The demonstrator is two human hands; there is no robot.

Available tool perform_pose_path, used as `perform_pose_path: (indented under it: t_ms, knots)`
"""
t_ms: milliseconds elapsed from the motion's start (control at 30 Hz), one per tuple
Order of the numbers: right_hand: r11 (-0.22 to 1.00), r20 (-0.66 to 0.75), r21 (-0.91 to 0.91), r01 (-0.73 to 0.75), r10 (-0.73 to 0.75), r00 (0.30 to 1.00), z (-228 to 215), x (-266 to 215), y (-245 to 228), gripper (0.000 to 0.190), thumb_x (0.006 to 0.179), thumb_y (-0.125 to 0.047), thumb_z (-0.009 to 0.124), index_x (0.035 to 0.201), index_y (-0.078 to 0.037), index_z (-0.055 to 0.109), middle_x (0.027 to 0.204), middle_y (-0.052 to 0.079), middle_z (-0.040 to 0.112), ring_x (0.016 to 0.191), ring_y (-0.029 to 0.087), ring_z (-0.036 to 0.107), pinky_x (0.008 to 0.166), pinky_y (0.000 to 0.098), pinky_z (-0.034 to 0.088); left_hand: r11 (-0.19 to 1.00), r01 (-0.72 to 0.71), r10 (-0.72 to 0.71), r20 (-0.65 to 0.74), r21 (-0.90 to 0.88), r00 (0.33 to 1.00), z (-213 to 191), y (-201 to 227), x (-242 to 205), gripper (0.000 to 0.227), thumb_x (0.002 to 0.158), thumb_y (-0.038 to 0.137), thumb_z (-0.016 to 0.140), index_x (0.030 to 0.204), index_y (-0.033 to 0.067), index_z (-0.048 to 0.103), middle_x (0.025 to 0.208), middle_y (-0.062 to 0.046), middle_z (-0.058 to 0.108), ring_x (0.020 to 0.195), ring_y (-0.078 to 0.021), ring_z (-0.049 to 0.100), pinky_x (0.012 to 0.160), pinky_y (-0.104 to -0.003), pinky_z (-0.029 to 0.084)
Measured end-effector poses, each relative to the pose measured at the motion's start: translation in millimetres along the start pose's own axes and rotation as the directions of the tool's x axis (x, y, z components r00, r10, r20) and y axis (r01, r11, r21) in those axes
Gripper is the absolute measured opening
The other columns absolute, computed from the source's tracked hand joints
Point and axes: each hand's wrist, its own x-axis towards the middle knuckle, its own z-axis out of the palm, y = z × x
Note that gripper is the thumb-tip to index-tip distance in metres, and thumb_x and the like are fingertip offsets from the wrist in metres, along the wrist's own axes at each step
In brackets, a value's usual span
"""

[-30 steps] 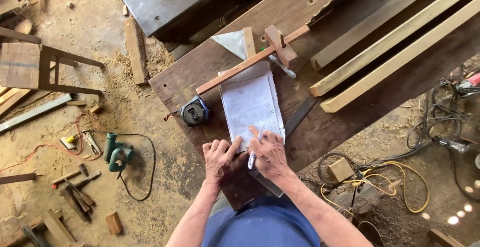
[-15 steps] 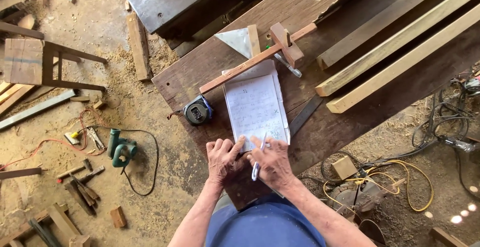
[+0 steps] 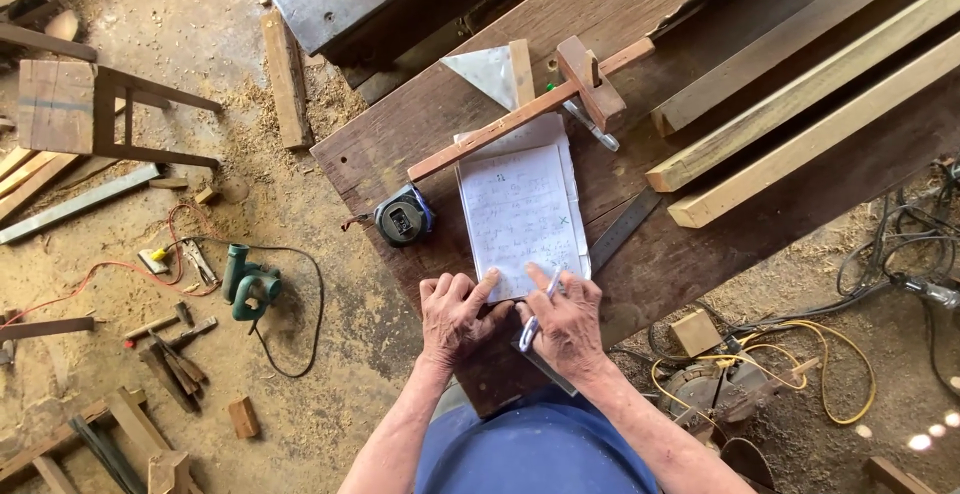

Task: Measuring and marking dimensions on wooden planks using a square, pencil, and tape measure on a workbench.

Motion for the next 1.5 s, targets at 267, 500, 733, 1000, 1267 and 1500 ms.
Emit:
perform_pose_path:
  t_ms: [267,500,733,1000,1267,1500]
  knots:
    - [0.990,0.095,0.124,0.070,-0.082,0.992,27,7,-10,0.013,0.089,-0.029,0.071,0.096,-0.020,0.065,0.135,-0.001,0.069,0.111,0.027,0.059,0.091,0.0449,0.035,1.000,-0.018,0.018,0.042,0.019,0.999,5,-8,-5,0.045,0.072,0.037,0.079,0.116,0.0281,0.076,0.070,0.001,0.047,0.064,-0.0203,0.051,0.073,-0.037,0.044]
    - [0.986,0.171,0.158,0.060,-0.087,0.981,30,21,-7,0.027,0.086,-0.025,0.072,0.112,-0.021,0.064,0.135,0.001,0.067,0.108,0.028,0.060,0.084,0.0446,0.038,1.000,-0.011,0.010,0.039,0.029,0.999,8,-10,-8,0.035,0.077,0.026,0.072,0.112,0.0271,0.076,0.070,0.000,0.048,0.063,-0.0208,0.051,0.072,-0.037,0.043]
    - [0.957,0.252,0.288,0.034,-0.110,0.962,17,50,-7,0.020,0.072,-0.008,0.063,0.085,-0.023,0.059,0.123,0.003,0.072,0.087,0.032,0.062,0.072,0.0451,0.044,1.000,-0.008,0.008,0.094,0.003,0.996,9,-12,-12,0.039,0.064,0.026,0.072,0.103,0.0256,0.073,0.072,0.001,0.046,0.066,-0.0208,0.051,0.073,-0.036,0.042]
    - [0.982,0.220,0.190,0.016,-0.058,0.974,17,48,-8,0.020,0.070,-0.011,0.062,0.083,-0.024,0.056,0.111,0.004,0.073,0.084,0.030,0.061,0.069,0.0433,0.045,1.000,-0.013,0.011,0.095,0.025,0.995,9,-12,-11,0.060,0.056,0.029,0.075,0.116,0.0283,0.074,0.073,0.001,0.046,0.067,-0.0203,0.050,0.075,-0.037,0.043]
    - [0.987,0.159,0.163,0.005,-0.031,0.987,26,40,-5,0.020,0.068,-0.012,0.063,0.083,-0.025,0.057,0.115,0.001,0.074,0.084,0.028,0.062,0.070,0.0412,0.046,1.000,-0.012,0.012,0.115,0.005,0.993,9,-14,-12,0.058,0.061,0.035,0.079,0.118,0.0265,0.074,0.073,0.000,0.047,0.068,-0.0217,0.051,0.074,-0.038,0.044]
    - [0.991,0.152,0.130,0.013,-0.033,0.988,18,47,-8,0.016,0.073,-0.014,0.064,0.084,-0.024,0.057,0.106,0.002,0.074,0.084,0.028,0.062,0.070,0.0413,0.045,1.000,-0.018,0.017,0.111,0.011,0.994,8,-13,-10,0.064,0.055,0.027,0.076,0.119,0.0271,0.074,0.073,0.000,0.047,0.067,-0.0211,0.051,0.074,-0.038,0.043]
